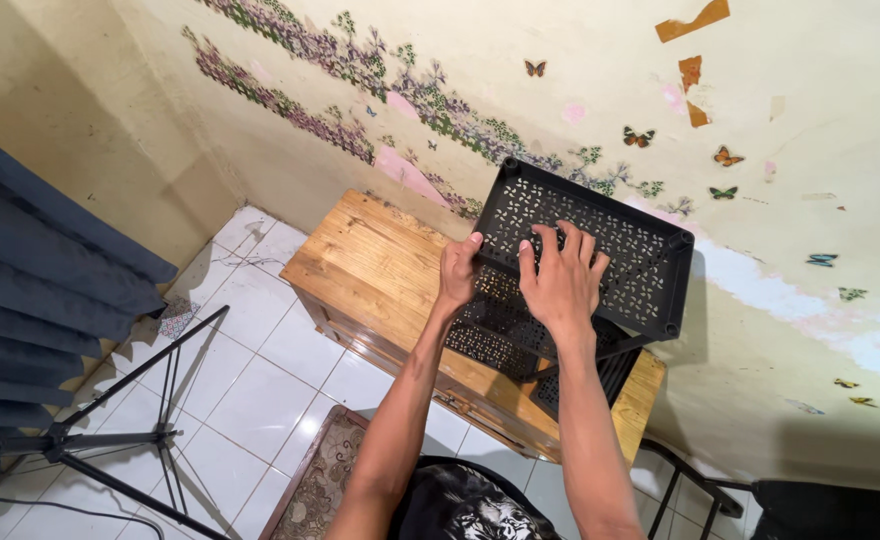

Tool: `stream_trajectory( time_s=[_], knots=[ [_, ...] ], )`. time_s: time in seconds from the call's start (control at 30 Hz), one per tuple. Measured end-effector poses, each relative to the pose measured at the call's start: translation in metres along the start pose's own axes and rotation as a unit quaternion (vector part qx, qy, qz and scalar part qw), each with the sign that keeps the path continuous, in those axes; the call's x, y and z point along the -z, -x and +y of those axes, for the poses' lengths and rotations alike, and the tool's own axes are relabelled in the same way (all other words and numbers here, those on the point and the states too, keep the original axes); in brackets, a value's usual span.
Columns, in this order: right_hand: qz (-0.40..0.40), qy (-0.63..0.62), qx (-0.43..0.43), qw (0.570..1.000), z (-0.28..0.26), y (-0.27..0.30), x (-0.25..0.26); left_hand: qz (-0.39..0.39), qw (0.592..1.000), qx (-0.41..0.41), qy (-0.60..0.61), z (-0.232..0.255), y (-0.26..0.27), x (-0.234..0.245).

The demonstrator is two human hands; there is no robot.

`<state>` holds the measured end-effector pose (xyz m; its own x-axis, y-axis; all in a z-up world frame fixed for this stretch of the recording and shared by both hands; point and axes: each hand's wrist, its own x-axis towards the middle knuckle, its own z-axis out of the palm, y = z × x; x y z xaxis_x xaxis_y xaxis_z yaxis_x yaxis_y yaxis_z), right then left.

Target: The person assembles a black plastic shelving unit by inserting vertical poles into the corners of perforated trays and stacking additional trays to form a multi-tier structure. The person handles the trays and poles by hand, aligning and securing each component on a wooden table.

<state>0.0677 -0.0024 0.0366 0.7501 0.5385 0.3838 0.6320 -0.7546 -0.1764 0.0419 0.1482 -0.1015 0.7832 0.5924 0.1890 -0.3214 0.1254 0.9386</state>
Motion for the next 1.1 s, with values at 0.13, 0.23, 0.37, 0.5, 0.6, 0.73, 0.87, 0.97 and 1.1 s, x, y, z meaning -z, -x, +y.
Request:
stream_trajectory(
  time_s=[0.13,0.23,0.37,0.5,0.6,0.73,0.87,0.97,1.1],
  knots=[
    [0.000,-0.006,-0.006,1.000,-0.001,0.002,-0.001,0.040,0.997,-0.045,-0.050,-0.002,0.000,-0.006],
    [0.007,-0.006,-0.002,1.000,-0.003,0.001,0.002,0.057,0.990,-0.085,-0.095,-0.001,-0.002,-0.008],
    [0.027,-0.017,-0.002,0.999,-0.008,0.001,0.005,0.048,0.990,-0.082,-0.105,-0.005,-0.002,-0.005],
    [0.044,-0.106,-0.011,0.993,-0.005,0.004,0.009,0.033,0.995,-0.042,-0.084,-0.004,-0.005,-0.005],
    [0.133,-0.192,0.004,0.972,0.012,0.010,0.019,0.040,0.995,-0.019,-0.086,0.015,-0.003,-0.006],
    [0.257,-0.172,-0.037,0.950,0.058,0.032,0.037,0.094,0.976,-0.074,-0.184,0.059,0.014,-0.009],
    [0.296,-0.210,-0.146,0.920,0.119,0.063,0.041,0.209,0.888,-0.284,-0.294,0.093,0.049,-0.031],
    [0.220,-0.434,-0.251,0.837,0.155,0.073,0.023,0.190,0.879,-0.300,-0.319,0.102,0.076,-0.050],
    [0.050,-0.693,-0.276,0.664,0.175,0.087,-0.008,-0.021,0.933,-0.202,-0.297,0.095,0.110,-0.087]
  ],
)
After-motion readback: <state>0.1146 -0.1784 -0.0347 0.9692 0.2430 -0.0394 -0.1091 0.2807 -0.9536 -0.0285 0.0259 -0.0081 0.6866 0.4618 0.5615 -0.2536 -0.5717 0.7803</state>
